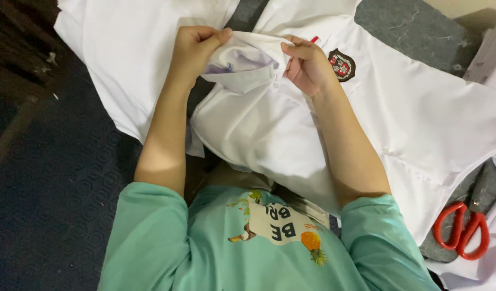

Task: Trimming loose threads with scissors and folding a white school uniform shirt

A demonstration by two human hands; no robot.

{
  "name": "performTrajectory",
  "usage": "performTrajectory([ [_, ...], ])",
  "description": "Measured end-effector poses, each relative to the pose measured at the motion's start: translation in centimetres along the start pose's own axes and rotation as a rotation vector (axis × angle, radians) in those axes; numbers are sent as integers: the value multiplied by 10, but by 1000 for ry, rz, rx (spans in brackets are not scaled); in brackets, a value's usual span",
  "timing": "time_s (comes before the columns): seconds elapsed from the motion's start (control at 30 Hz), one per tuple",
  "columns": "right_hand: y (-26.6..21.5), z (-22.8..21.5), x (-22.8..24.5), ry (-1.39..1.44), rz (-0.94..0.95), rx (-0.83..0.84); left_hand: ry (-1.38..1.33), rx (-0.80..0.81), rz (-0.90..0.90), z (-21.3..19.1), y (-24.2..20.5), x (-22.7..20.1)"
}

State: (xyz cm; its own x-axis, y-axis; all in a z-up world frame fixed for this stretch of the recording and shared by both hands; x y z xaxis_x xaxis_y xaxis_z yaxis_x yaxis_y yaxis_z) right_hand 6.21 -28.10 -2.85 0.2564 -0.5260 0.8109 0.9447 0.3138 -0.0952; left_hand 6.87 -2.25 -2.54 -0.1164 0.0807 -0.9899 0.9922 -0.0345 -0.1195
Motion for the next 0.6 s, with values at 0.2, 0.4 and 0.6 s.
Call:
performTrajectory([
  [0.2,0,-7,1,-49,20,2,-109,66,-154,-3,1,2],
  [0.4,-3,-1,2,-62,12,-96,-138,80,-356,-6,8,6],
  [0.6,-3,-5,8,-88,-38,-182,55,-5,-37,-4,6,2],
])
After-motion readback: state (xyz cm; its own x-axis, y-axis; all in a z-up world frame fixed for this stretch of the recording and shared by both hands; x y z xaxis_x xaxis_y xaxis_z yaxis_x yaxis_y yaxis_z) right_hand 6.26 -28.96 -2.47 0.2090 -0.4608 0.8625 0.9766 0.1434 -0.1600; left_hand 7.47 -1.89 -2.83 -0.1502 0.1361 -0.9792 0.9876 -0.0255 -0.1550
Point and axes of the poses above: each hand's wrist, its own y-axis towards the middle knuckle, its own z-axis out of the palm, x = y × z, the point moved 3 cm from there along y, towards the middle knuckle, and after that the axes turned 10 degrees about -z, right-handed, at the moved point
